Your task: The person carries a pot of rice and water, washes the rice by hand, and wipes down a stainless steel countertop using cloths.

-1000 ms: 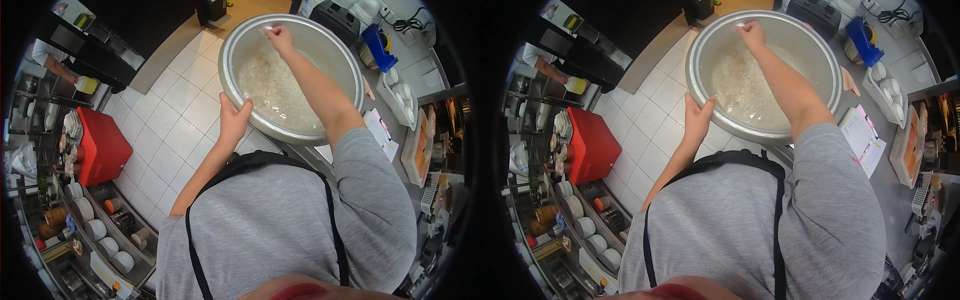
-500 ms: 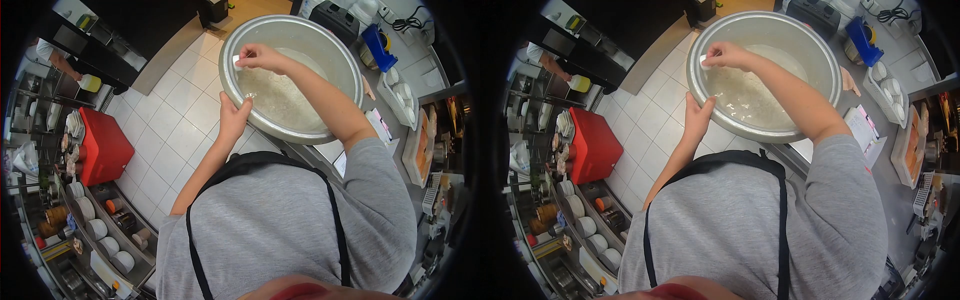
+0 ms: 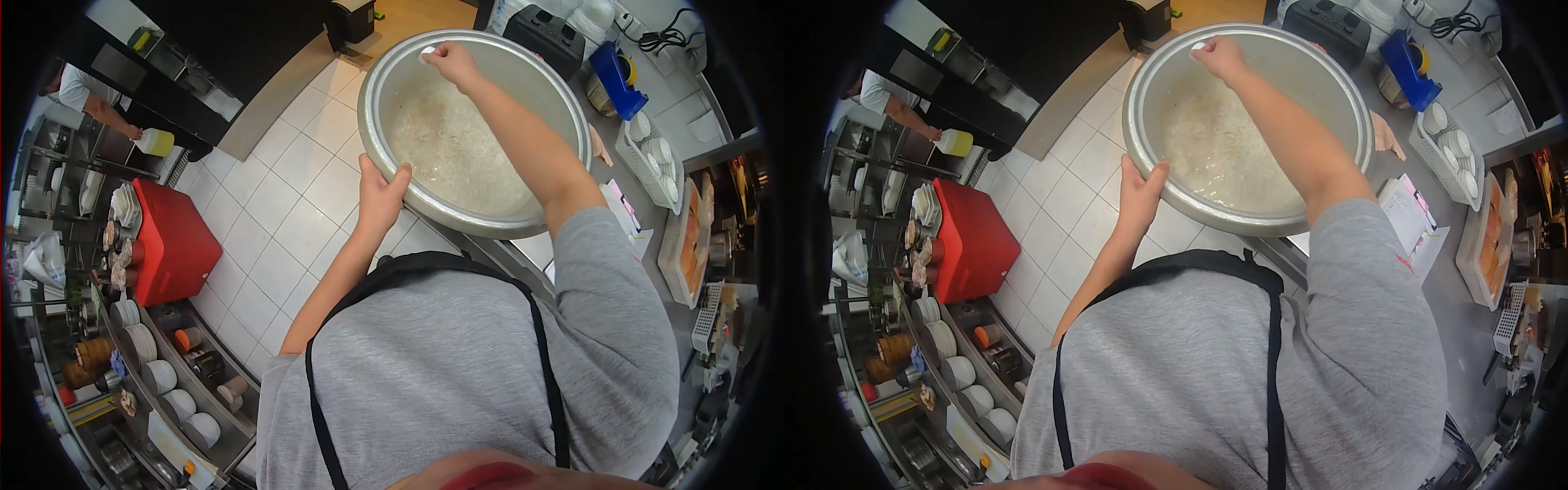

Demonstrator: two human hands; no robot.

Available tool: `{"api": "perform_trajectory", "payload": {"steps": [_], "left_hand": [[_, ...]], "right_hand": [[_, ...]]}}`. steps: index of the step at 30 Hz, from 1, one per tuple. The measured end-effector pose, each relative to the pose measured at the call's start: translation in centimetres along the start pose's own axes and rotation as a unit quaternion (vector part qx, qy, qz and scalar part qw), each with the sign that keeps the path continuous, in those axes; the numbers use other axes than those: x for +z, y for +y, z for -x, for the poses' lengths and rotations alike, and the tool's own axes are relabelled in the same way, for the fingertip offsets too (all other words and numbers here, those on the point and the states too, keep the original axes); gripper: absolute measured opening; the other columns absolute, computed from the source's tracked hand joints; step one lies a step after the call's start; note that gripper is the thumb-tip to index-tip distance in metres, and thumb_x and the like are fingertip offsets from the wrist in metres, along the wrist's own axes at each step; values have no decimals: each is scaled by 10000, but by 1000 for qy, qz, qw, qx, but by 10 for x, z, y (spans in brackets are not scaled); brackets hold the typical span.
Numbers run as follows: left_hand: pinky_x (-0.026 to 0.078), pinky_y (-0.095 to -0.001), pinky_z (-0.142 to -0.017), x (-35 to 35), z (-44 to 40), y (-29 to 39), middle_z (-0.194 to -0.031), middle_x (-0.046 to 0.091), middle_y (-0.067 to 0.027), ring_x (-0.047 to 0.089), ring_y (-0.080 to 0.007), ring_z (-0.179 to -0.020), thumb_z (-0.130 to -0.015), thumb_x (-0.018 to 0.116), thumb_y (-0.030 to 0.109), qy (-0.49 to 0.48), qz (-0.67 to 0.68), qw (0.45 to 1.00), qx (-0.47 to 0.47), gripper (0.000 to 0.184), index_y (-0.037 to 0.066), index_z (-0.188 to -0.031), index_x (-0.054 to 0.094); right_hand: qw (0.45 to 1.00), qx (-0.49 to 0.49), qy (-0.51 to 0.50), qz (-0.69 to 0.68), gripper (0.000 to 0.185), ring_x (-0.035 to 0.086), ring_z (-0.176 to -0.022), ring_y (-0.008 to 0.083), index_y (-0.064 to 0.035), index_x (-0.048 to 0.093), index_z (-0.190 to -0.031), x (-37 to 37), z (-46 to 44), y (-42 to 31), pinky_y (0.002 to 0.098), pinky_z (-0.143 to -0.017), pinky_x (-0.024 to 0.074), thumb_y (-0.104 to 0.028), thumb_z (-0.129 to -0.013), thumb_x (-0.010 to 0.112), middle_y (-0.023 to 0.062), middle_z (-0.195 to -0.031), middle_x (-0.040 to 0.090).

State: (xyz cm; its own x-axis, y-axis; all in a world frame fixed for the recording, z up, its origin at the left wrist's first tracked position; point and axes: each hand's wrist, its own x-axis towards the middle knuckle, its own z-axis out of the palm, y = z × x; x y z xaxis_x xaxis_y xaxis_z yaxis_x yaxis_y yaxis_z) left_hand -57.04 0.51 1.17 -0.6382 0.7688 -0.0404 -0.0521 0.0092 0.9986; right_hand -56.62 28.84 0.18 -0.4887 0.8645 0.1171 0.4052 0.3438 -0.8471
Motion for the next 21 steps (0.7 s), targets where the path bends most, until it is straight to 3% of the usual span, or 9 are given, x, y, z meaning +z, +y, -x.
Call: {"api": "perform_trajectory", "payload": {"steps": [3,5,8,10,13,14,16,19,21], "left_hand": [[449,-294,-679,-1,-2,-4,-862,514,-154,526,-183,-771,-776,575,158,6,-24,999,23,352,-31,-955,338],[448,-294,-686,-1,-3,-7,-868,514,-155,526,-184,-779,-774,577,159,4,-19,999,31,355,-30,-957,338],[445,-296,-702,-2,-3,-12,-879,513,-156,523,-184,-795,-771,583,161,4,-16,999,38,363,-30,-958,338],[443,-298,-710,-1,-4,-11,-884,512,-157,521,-183,-804,-770,586,163,6,-16,999,41,368,-31,-958,338],[438,-301,-726,-3,-5,-10,-889,510,-157,517,-185,-819,-770,588,163,2,-8,999,37,369,-33,-958,338],[440,-296,-713,-3,-5,-10,-887,508,-157,517,-181,-812,-770,588,163,1,-9,999,38,370,-32,-956,335],[443,-291,-700,-3,-4,-9,-885,507,-157,517,-177,-806,-770,589,162,2,-9,999,37,371,-31,-954,331],[447,-282,-660,-2,-2,-4,-858,504,-147,516,-163,-766,-771,590,164,-8,-21,1000,5,374,-27,-949,322],[446,-277,-628,-1,-4,-5,-825,500,-133,511,-151,-724,-771,593,164,-2,0,1000,30,376,-22,-942,315]], "right_hand": [[997,-28,-46,59,296,565,-665,197,-67,595,-722,24,8,7,319,-620,452,-321,-621,707,75,-708,601],[943,-167,-275,88,308,581,-700,220,-72,613,-749,37,17,19,328,-653,458,-335,-619,705,95,-733,611],[936,-104,-275,193,319,595,-736,249,-79,630,-774,29,21,25,335,-688,463,-337,-604,705,113,-763,625],[981,-12,-106,163,348,598,-782,273,-60,635,-792,18,-5,50,357,-721,467,-331,-588,712,144,-811,630],[983,63,118,124,353,600,-784,287,-48,628,-760,-6,-26,78,366,-724,470,-342,-591,725,161,-811,628],[983,60,117,124,353,600,-784,287,-48,628,-760,-7,-29,84,366,-724,470,-342,-591,725,161,-811,628],[944,44,293,143,275,572,-596,215,-56,566,-621,0,-32,102,342,-580,453,-278,-616,729,111,-634,599],[974,54,210,71,281,571,-599,203,-59,563,-627,24,-33,102,330,-580,452,-287,-634,728,99,-623,590],[998,1,14,63,259,570,-614,174,-67,564,-652,41,-17,75,304,-567,444,-275,-665,718,68,-625,578]]}}
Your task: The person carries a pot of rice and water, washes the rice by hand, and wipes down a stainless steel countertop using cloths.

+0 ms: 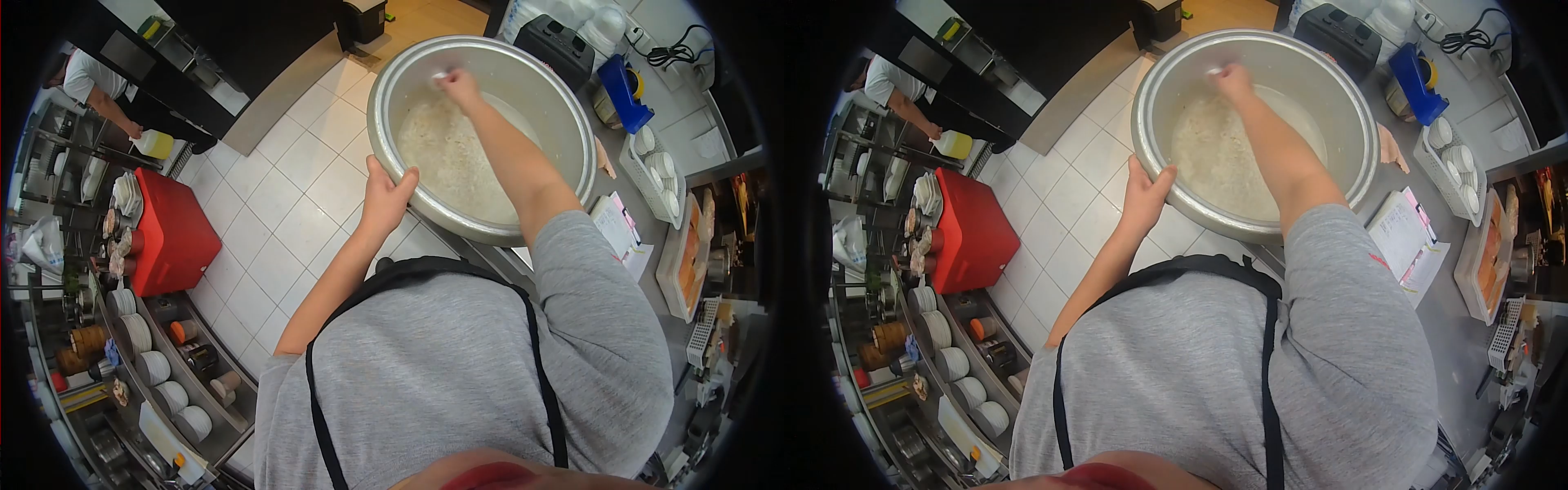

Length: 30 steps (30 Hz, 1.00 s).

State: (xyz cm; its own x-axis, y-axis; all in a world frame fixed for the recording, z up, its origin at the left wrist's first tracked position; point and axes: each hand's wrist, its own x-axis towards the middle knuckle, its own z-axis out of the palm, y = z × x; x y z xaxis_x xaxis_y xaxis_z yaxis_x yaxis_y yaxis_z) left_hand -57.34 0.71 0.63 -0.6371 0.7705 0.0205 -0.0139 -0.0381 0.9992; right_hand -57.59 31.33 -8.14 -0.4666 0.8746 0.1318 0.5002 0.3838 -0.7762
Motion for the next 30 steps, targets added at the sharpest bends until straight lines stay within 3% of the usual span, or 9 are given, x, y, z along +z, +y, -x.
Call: {"api": "perform_trajectory", "payload": {"steps": [5,8,12,15,18,22,24,27,30], "left_hand": [[445,-278,-636,-5,-3,-7,-822,505,-136,513,-157,-725,-777,588,167,-20,-28,999,-26,373,-25,-943,314],[445,-277,-641,-4,0,-6,-834,511,-146,517,-161,-737,-781,584,171,-19,-24,999,-20,373,-26,-944,312],[447,-278,-646,-4,0,-4,-840,512,-152,521,-165,-745,-784,585,171,-13,-20,1000,-14,374,-25,-943,310],[450,-277,-656,-2,-1,-3,-853,510,-158,526,-168,-764,-786,584,169,-19,9,1000,-16,373,-27,-945,309],[451,-275,-649,-5,1,8,-858,504,-155,523,-164,-761,-787,583,169,-37,-18,995,-88,373,-26,-948,308],[448,-271,-627,-4,-1,-1,-843,499,-141,516,-157,-738,-786,585,171,-22,-14,999,-31,372,-23,-950,313],[444,-269,-619,-4,0,-2,-834,502,-136,514,-157,-732,-784,587,176,-19,-33,999,-28,371,-20,-948,318],[443,-276,-635,-5,-1,-4,-835,507,-139,515,-165,-748,-780,589,179,-20,-43,998,-35,372,-20,-944,322],[443,-283,-650,-4,0,-6,-835,506,-143,514,-170,-756,-776,592,180,-11,-21,1000,-12,375,-18,-942,321]], "right_hand": [[870,-3,-482,-105,265,586,-693,149,-40,581,-745,-9,73,-65,264,-626,488,-264,-675,705,53,-756,592],[910,37,-402,-92,256,585,-685,142,-29,578,-782,-23,44,-37,251,-599,494,-245,-695,685,65,-801,594],[963,155,47,-214,241,581,-639,172,-30,580,-754,-53,4,11,286,-552,473,-242,-692,676,71,-686,591],[955,144,184,-184,217,543,-620,122,-41,537,-773,-63,-9,22,274,-506,459,-213,-735,663,67,-714,566],[981,48,166,-83,220,529,-589,115,-48,528,-740,-43,-17,17,257,-486,433,-219,-732,667,51,-670,561],[976,0,-164,-143,184,545,-605,114,-59,530,-731,-3,25,-44,238,-525,440,-187,-731,662,26,-637,546],[888,-33,-440,-128,155,566,-687,114,-59,541,-763,-7,61,-67,237,-586,470,-164,-733,651,32,-714,556],[864,25,-473,-169,198,557,-730,137,-42,566,-828,-27,86,-74,280,-615,489,-194,-728,646,53,-810,569],[955,142,-147,-216,202,559,-765,151,-33,559,-861,-38,40,-24,282,-606,491,-188,-748,623,64,-852,564]]}}
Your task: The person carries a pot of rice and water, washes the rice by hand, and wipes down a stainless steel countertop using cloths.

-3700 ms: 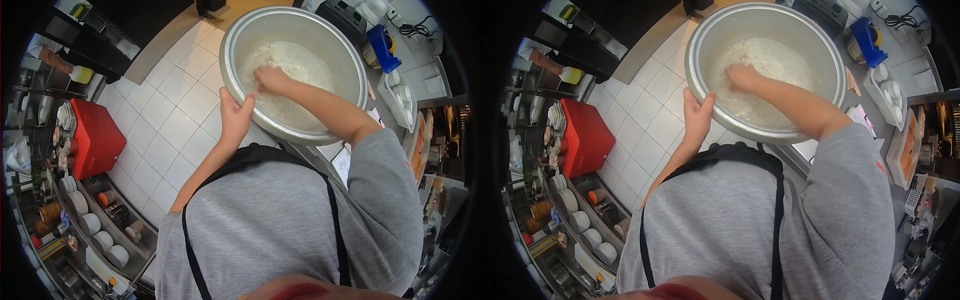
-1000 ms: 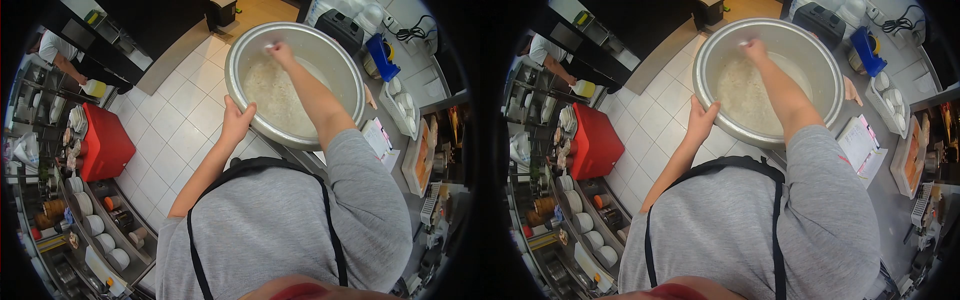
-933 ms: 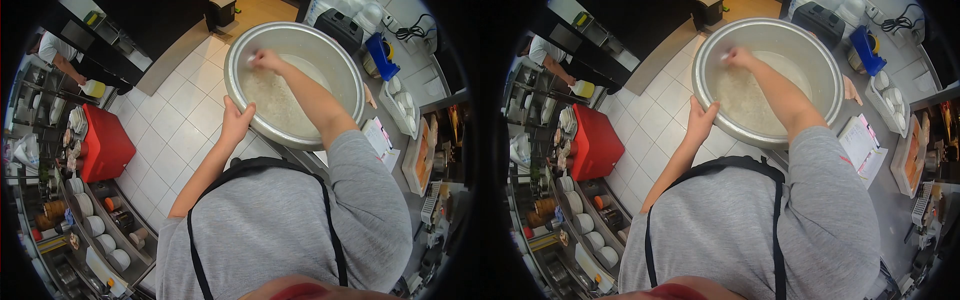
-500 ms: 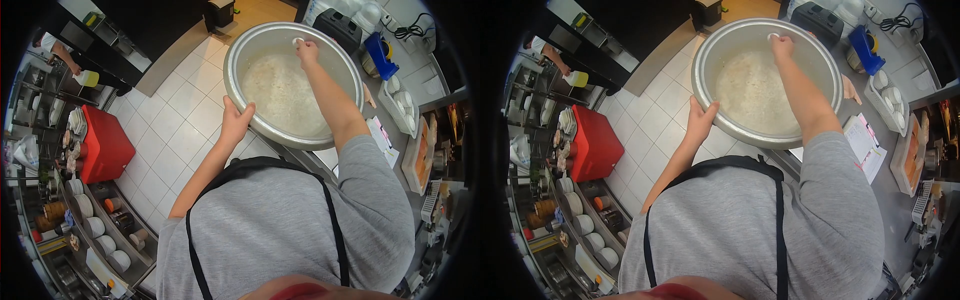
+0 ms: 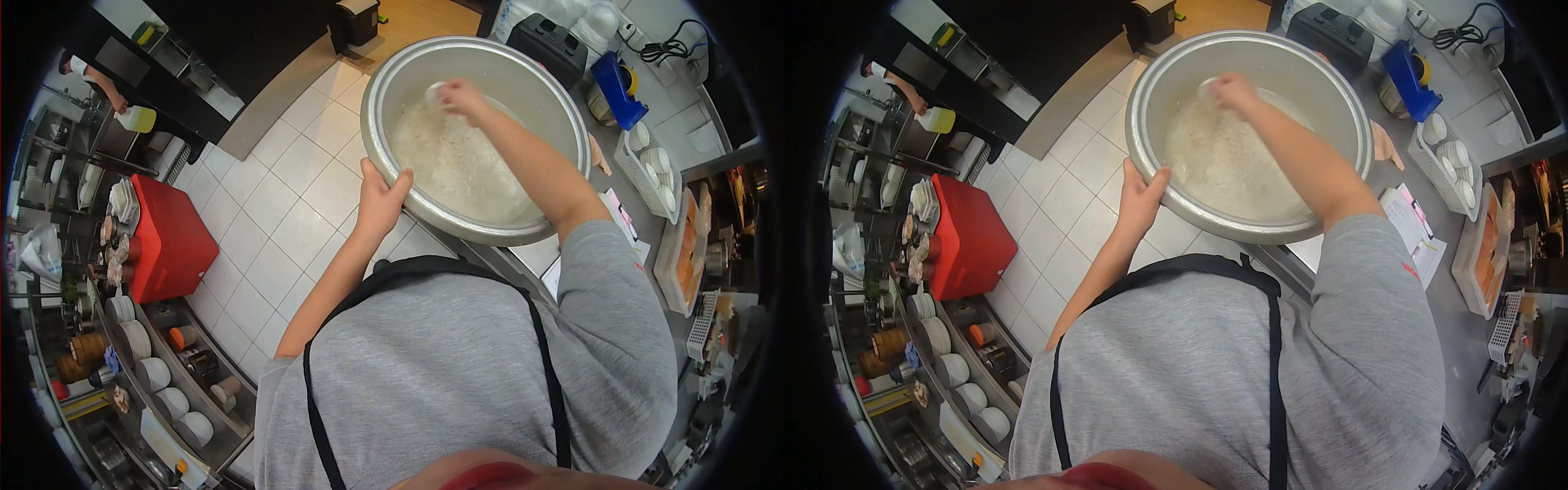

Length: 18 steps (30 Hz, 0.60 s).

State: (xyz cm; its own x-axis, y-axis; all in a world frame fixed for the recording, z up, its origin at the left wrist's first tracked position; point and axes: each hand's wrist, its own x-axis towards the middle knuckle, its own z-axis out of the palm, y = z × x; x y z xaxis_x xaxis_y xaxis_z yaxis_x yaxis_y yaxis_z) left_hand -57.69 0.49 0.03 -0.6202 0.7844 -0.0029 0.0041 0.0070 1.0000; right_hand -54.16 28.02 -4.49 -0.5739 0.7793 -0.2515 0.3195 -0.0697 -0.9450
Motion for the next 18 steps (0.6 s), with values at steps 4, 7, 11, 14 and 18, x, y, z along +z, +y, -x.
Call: {"api": "perform_trajectory", "payload": {"steps": [4,7,11,14,18], "left_hand": [[443,-291,-659,1,-1,1,-829,503,-141,515,-175,-757,-775,593,182,6,-1,1000,7,374,-16,-937,320],[445,-283,-631,1,0,0,-818,503,-139,514,-166,-735,-776,592,185,9,4,1000,14,377,-18,-934,316],[446,-258,-585,0,0,3,-837,498,-127,512,-142,-709,-801,570,169,-14,-12,1000,-24,356,-23,-971,322],[441,-268,-578,-1,-1,7,-792,501,-128,504,-146,-682,-789,581,175,-10,-12,1000,-19,367,-22,-938,309],[449,-281,-604,0,-1,-1,-810,505,-135,512,-156,-703,-790,581,171,-11,12,1000,16,368,-27,-939,309]], "right_hand": [[932,-65,356,29,203,509,-912,283,-37,544,-798,-66,-37,22,350,-762,436,-173,-681,637,192,-903,539],[887,-112,438,96,179,454,-977,340,-49,540,-741,-48,-33,17,375,-846,389,-178,-660,634,239,-931,512],[948,-113,262,139,149,578,-774,311,-66,595,-663,-2,-59,24,367,-724,464,-197,-623,654,175,-769,607],[979,-76,43,186,132,574,-632,162,-61,591,-696,59,-36,20,288,-538,455,-166,-691,671,89,-668,588],[979,0,-199,46,144,554,-563,139,-53,574,-726,65,27,9,269,-485,441,-162,-708,666,44,-634,555]]}}
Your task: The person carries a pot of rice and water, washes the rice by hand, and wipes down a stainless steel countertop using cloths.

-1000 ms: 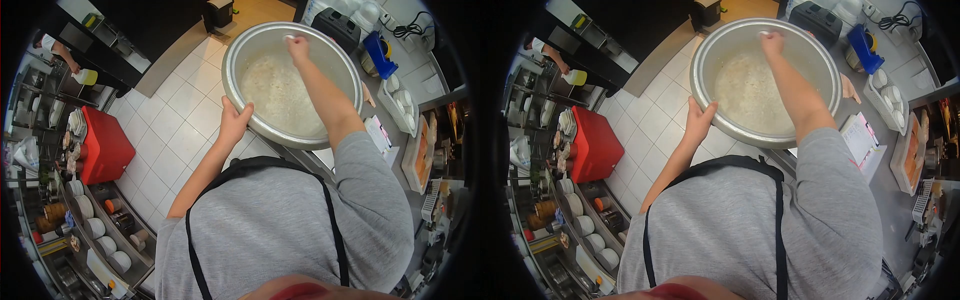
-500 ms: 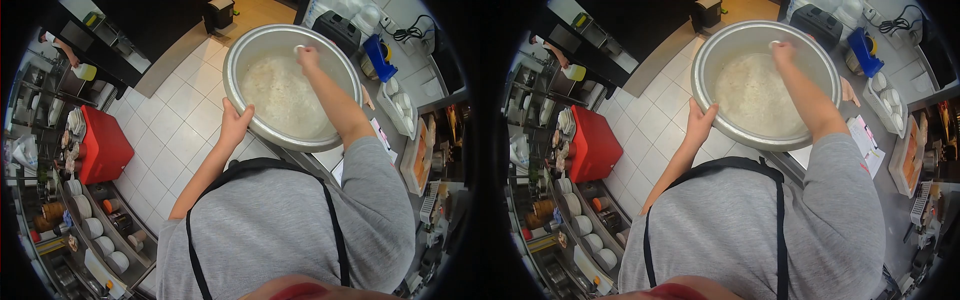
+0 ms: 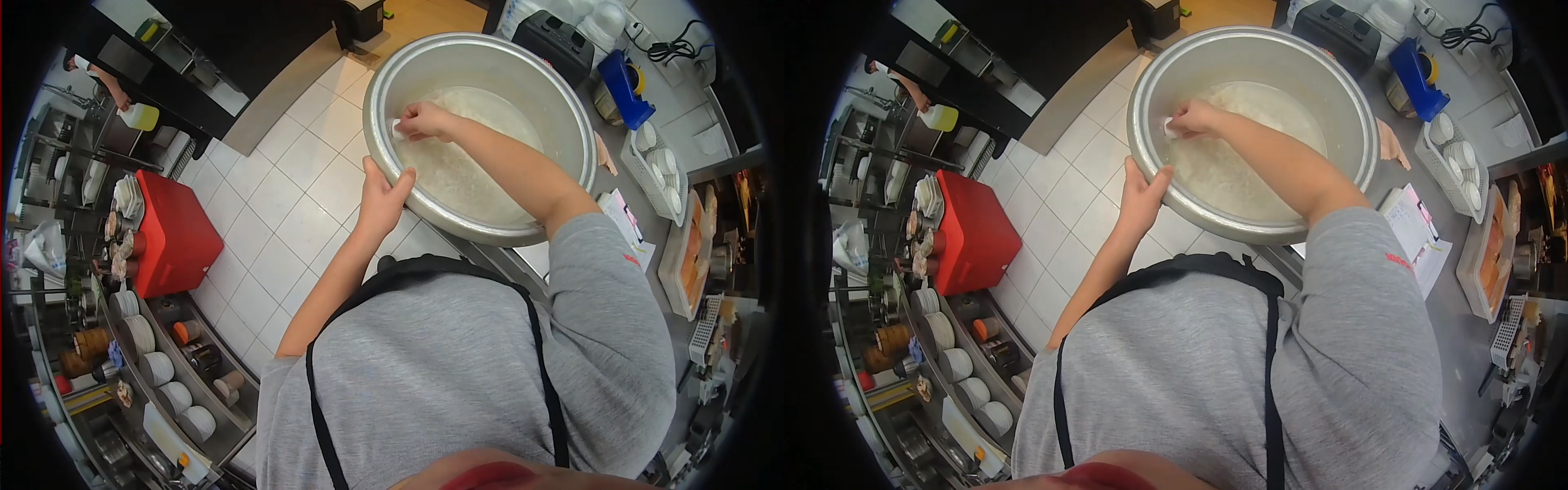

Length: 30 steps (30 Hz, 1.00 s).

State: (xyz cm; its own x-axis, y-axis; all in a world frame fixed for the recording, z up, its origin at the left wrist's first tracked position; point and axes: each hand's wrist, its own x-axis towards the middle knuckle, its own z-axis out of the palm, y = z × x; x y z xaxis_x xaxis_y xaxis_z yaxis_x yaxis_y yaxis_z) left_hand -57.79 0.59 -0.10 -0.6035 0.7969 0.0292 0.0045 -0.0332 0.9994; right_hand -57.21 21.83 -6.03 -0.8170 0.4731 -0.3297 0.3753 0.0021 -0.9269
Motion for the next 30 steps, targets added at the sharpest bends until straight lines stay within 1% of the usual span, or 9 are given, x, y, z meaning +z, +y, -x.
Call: {"api": "perform_trajectory", "payload": {"steps": [1,5,9,14,18,19,22,26,30], "left_hand": [[449,-281,-604,0,0,0,-810,505,-135,512,-156,-703,-790,581,171,2,1,1000,-1,368,-27,-939,309],[452,-284,-629,0,2,8,-842,506,-148,522,-164,-737,-790,578,166,2,-26,999,-29,366,-28,-942,308],[453,-281,-645,0,3,17,-854,509,-154,527,-165,-762,-789,576,164,-6,-27,998,-58,367,-27,-946,306],[453,-279,-658,-2,2,10,-858,507,-149,524,-164,-766,-789,575,159,-10,-19,999,-49,368,-27,-953,302],[446,-274,-687,-1,1,7,-895,488,-151,508,-165,-809,-789,574,147,-12,-15,999,-48,371,-28,-971,301],[446,-274,-687,-1,1,6,-895,488,-151,508,-165,-809,-789,574,147,-15,-14,999,-49,371,-28,-971,301],[441,-277,-700,-1,2,3,-929,471,-148,492,-159,-830,-803,561,127,-4,-18,999,-45,340,-25,-986,319],[442,-265,-676,-1,3,2,-946,473,-117,489,-146,-815,-813,567,138,1,-17,999,-43,342,8,-1040,347],[446,-271,-668,-4,2,-3,-995,470,-111,488,-152,-850,-822,569,169,0,17,999,-51,395,19,-1115,351]], "right_hand": [[1000,1,-2,1,144,554,-563,139,-53,574,-726,-5,-5,2,269,-485,441,-162,-708,666,44,-634,555],[921,-99,355,123,182,544,-584,139,-53,564,-726,-83,-59,30,263,-523,439,-184,-693,685,50,-639,552],[889,-6,410,205,201,548,-580,144,-50,577,-746,-99,-51,18,284,-535,441,-196,-677,697,54,-658,569],[989,-13,69,128,181,572,-622,139,-57,581,-757,-31,-38,1,285,-579,467,-192,-706,689,57,-713,599],[971,37,-234,-41,156,579,-752,132,-36,541,-824,-18,16,-37,261,-701,493,-139,-759,639,53,-800,585],[971,39,-231,-42,156,579,-752,132,-36,541,-824,-20,11,-37,261,-701,493,-139,-759,639,53,-800,585],[992,5,25,-128,218,574,-802,151,-25,524,-914,-19,5,-44,280,-732,504,-163,-770,613,61,-858,563],[955,34,-292,28,234,571,-805,162,-12,529,-926,-2,60,-47,301,-747,500,-166,-770,610,80,-884,565],[845,64,-432,308,206,566,-755,168,-65,560,-834,-16,106,-56,335,-640,478,-170,-689,663,40,-765,566]]}}
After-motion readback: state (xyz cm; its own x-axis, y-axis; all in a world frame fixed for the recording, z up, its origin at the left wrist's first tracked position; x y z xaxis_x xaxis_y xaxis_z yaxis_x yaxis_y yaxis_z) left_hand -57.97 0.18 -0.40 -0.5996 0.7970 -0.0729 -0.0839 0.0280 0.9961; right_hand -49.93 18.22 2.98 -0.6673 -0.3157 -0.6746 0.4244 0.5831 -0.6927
